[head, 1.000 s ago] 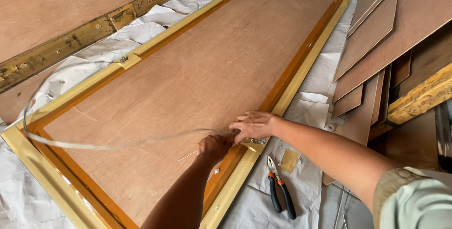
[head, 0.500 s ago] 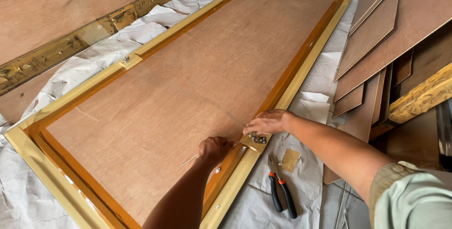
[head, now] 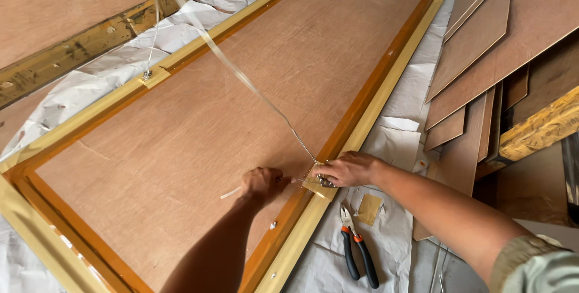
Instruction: The person secures a hanging wire to the back of a large picture frame by threading the wire through metal loops and using pliers to twist and crimp the ends.
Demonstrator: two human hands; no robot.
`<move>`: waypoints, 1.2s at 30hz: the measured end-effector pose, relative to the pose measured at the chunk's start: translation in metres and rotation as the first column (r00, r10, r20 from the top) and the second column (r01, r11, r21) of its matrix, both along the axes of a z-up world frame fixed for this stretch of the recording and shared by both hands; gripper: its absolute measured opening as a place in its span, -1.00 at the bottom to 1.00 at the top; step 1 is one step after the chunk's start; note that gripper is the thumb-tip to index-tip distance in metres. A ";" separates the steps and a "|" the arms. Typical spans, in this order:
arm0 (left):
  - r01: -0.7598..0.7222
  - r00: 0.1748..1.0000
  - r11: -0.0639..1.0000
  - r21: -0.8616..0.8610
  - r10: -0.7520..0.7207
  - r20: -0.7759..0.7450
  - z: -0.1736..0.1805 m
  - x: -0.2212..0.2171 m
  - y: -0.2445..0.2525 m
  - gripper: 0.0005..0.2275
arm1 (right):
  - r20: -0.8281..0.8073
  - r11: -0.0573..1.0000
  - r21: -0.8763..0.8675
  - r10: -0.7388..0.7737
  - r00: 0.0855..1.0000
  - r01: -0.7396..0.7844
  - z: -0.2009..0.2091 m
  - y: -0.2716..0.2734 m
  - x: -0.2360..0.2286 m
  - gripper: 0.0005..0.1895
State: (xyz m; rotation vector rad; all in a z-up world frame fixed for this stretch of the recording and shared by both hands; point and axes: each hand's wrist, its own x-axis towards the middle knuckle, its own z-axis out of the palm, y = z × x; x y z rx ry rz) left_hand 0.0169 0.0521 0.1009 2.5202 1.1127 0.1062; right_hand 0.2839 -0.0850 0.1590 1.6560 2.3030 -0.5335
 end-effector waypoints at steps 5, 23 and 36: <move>0.124 0.977 0.990 -0.062 -0.133 -0.166 0.016 0.011 0.028 -0.54 | 0.013 0.997 -0.018 -0.075 0.997 0.075 -0.011 0.003 -0.001 -0.30; 0.229 0.916 0.973 -0.027 -0.225 -0.332 0.024 0.017 0.016 -0.38 | 0.048 0.882 0.212 -0.439 0.897 0.420 -0.026 -0.129 -0.073 -0.53; -0.027 0.978 0.974 -0.223 -0.021 -0.208 0.036 -0.030 -0.066 -0.58 | 0.286 0.791 -0.106 -0.557 0.780 0.603 -0.009 -0.190 -0.115 -0.62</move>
